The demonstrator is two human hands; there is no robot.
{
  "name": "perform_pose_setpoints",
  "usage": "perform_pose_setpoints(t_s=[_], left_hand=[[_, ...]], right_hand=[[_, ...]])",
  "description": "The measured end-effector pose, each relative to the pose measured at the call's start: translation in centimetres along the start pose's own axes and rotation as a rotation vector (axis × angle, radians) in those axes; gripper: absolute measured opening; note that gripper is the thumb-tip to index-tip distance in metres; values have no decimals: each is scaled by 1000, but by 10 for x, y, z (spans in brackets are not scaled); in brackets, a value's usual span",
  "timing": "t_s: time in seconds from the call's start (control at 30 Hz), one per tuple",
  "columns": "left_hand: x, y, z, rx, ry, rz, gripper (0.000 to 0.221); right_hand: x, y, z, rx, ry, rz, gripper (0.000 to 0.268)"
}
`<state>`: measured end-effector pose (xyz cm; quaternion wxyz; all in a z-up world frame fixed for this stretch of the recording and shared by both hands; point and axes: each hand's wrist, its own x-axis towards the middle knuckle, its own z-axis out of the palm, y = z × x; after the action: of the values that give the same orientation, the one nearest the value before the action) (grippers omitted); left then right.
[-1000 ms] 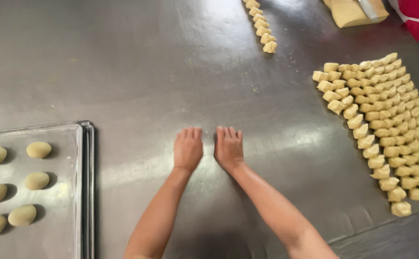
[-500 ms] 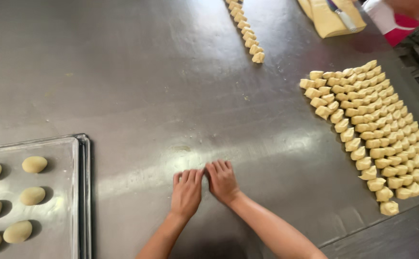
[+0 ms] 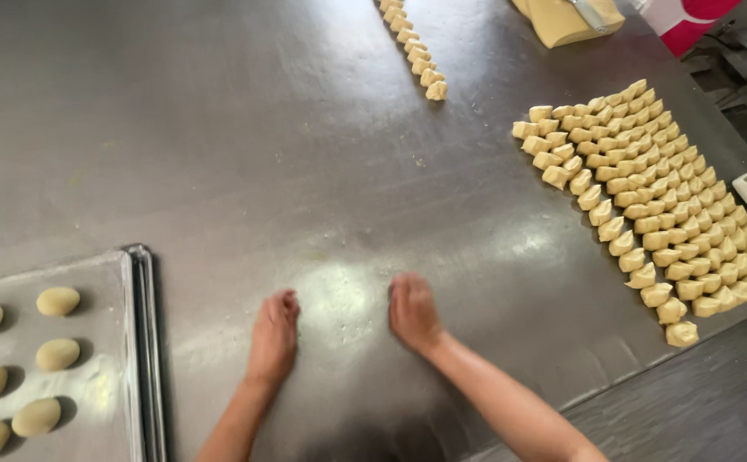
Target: The person picks up pieces of dough from a large pile on a metal table and rolls them into balls by hand. The person places the finished dough balls onto a metal tray.
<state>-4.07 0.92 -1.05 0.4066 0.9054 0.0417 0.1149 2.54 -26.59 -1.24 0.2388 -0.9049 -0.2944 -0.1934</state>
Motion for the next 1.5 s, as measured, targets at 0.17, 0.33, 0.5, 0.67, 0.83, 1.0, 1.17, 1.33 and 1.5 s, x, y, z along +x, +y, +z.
perform_pose_setpoints(t_s=[0.17,0.33,0.5,0.67,0.83,1.0,1.17,1.33,1.5], left_hand=[[11,39,41,66,-14,263,32],[80,37,60,404,27,312,28],[95,16,34,365,125,193,29],[11,12,9,107,30,178,42],[-8,43,35,63,-64,182,40],[51,38,65,355,-3,312,35],[87,13,55,424,128,247,32],[26,16,5,304,159,182,29],[2,36,26,63,34,194,28]], right_hand=[[38,-26,13,100,-83,-120,7],[90,1,43,19,-33,-118,6],[91,42,41,-212,-98,25,12],[24,33,0,-14,18,25,13],[15,-14,9,122,-93,-120,14],[72,3,39,55,-25,-120,12],[82,29,47,-102,13,-25,16],[38,44,3,-111,43,51,13],[21,11,14,92,-13,-93,9]])
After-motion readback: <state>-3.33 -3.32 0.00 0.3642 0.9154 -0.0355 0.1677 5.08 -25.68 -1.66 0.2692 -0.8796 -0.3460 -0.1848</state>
